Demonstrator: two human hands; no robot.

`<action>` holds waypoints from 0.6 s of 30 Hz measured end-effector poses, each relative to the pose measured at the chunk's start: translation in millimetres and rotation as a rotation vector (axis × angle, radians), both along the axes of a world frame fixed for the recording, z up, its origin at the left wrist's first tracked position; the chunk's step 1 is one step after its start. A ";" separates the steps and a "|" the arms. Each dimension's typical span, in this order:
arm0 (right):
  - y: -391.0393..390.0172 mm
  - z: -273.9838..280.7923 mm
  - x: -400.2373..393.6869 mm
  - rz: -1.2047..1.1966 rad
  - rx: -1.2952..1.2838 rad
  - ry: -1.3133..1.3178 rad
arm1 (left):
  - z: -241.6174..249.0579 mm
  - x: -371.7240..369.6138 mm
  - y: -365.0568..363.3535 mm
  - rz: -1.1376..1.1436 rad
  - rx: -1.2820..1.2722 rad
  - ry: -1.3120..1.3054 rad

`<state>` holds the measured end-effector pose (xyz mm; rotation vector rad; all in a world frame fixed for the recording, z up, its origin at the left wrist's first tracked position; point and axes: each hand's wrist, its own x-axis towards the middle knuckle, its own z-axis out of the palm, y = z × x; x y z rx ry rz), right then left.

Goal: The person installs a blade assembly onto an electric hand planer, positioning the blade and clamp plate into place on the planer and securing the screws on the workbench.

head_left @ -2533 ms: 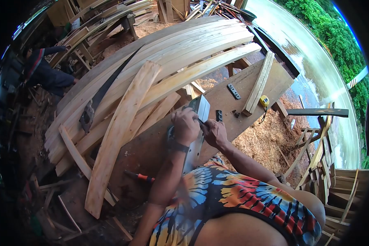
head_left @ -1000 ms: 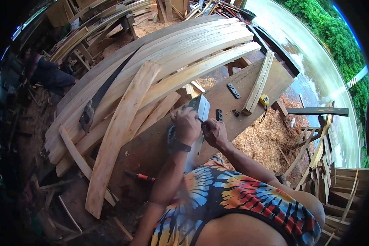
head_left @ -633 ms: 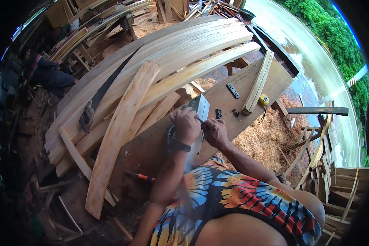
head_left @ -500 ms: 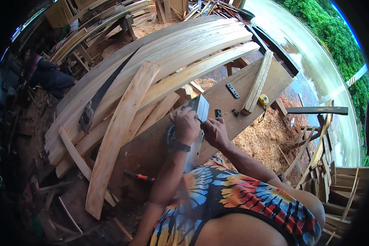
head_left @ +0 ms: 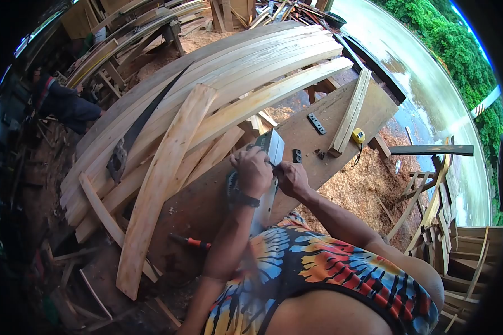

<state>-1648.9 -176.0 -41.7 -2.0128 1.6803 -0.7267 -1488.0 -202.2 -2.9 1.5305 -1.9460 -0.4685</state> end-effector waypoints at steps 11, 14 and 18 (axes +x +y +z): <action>2.8 -2.6 8.5 -0.115 0.012 -0.077 | -0.9 0.1 0.1 -0.004 -0.045 0.003; 0.1 -9.4 6.9 -0.110 0.022 -0.095 | -1.3 -0.4 -0.5 -0.002 -0.050 0.000; 0.4 -8.6 7.6 -0.114 0.036 -0.095 | -1.4 0.0 -0.3 -0.005 -0.053 0.004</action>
